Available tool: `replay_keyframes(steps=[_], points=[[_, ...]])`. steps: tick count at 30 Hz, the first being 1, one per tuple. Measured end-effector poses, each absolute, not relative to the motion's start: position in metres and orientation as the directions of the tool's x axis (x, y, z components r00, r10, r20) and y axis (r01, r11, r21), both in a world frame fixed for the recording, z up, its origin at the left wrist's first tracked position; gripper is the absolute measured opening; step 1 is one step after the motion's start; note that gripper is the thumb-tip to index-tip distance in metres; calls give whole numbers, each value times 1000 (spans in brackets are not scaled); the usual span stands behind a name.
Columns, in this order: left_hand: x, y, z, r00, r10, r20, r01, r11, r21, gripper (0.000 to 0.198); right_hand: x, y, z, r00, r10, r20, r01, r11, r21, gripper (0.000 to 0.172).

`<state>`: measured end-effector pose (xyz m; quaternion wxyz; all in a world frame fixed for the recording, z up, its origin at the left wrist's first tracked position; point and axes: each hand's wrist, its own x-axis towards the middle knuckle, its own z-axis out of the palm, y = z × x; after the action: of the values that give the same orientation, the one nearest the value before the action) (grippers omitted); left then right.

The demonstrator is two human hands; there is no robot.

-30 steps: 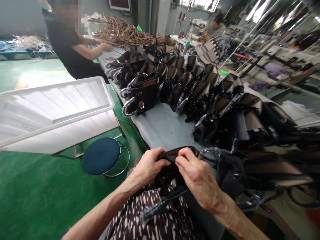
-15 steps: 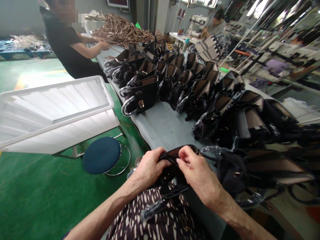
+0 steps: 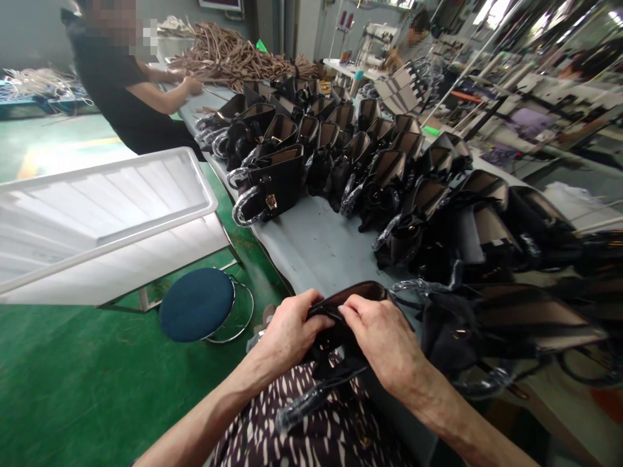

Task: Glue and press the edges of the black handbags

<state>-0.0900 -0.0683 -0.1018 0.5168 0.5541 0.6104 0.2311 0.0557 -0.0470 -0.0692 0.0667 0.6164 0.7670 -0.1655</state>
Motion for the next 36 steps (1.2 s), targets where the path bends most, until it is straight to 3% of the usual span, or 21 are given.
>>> replay_keyframes(steps=[3,6,14,21,36], points=[[-90,-69,-101,163,917,-365,446,262,856,12,55,-50,-77,-269,933,-239,960,279,11,22],[-89,-70,-99,189,920,-343,439,233,868,16,56,-53,-83,-298,937,-182,944,318,90,21],[-89,-69,-98,224,932,-284,419,171,892,23,56,-57,-80,-297,950,-97,942,308,133,20],[-94,-69,-102,235,910,-341,390,233,891,21,65,-50,-80,-295,951,-93,934,307,184,20],[-94,-70,-103,187,931,-314,488,190,852,21,70,-52,-60,-372,919,-130,877,394,276,25]])
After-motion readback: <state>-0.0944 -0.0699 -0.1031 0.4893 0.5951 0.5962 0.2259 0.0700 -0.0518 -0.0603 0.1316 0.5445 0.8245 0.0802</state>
